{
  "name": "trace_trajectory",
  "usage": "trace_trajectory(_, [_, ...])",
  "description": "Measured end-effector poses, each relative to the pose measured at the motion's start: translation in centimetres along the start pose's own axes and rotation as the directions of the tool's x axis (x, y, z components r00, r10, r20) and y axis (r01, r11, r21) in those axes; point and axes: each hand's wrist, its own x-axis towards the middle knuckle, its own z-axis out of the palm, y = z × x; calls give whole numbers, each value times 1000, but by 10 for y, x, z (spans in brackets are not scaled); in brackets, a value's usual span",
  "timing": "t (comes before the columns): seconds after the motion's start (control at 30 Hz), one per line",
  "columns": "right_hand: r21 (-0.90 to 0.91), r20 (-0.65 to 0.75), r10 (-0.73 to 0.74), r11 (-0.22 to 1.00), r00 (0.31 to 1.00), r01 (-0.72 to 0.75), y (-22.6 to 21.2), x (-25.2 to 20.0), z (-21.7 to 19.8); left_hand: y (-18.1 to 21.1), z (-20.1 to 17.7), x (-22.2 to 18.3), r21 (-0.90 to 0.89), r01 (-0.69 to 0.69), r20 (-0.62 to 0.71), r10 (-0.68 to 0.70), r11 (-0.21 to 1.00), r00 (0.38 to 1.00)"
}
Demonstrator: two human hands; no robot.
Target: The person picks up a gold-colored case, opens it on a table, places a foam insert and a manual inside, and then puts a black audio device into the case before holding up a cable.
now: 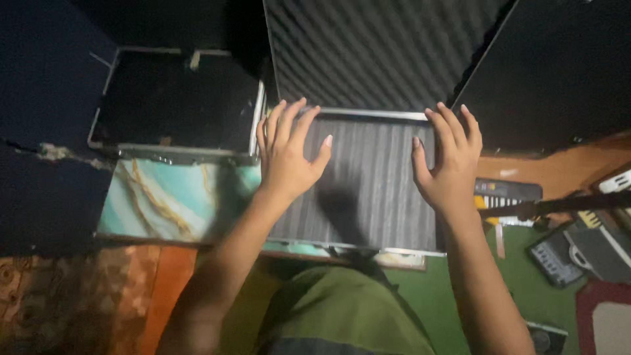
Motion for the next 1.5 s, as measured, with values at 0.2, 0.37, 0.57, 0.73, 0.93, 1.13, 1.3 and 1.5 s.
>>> trace_trajectory(0.2, [105,55,79,991,995,-85,-11,-41,3,6,-2,-50,-162,125,58,-117,979,991])
trace_trajectory(0.37, [178,24,77,981,997,-80,-11,-60,12,-1,15,-78,-457,422,250,-343,783,906])
trace_trajectory(0.57, [292,105,366,878,925,-380,-2,-79,11,-12,29,-110,-235,435,141,-413,869,900])
trace_trajectory(0.73, [299,198,471,806,859,-511,10,-101,10,0,30,-128,-468,525,193,-498,710,845])
trace_trajectory(0.93, [700,269,382,553,884,-452,19,-104,2,31,20,-121,-730,646,383,-650,224,657])
trace_trajectory(1.13, [554,353,495,573,794,-604,44,-118,-3,31,25,-137,-507,613,195,-612,606,766])
trace_trajectory(1.3, [480,342,506,631,792,-610,64,-140,6,32,30,-146,-513,623,197,-625,591,755])
trace_trajectory(1.5, [386,323,489,713,810,-585,53,-142,7,24,38,-148,-571,611,245,-596,548,765])
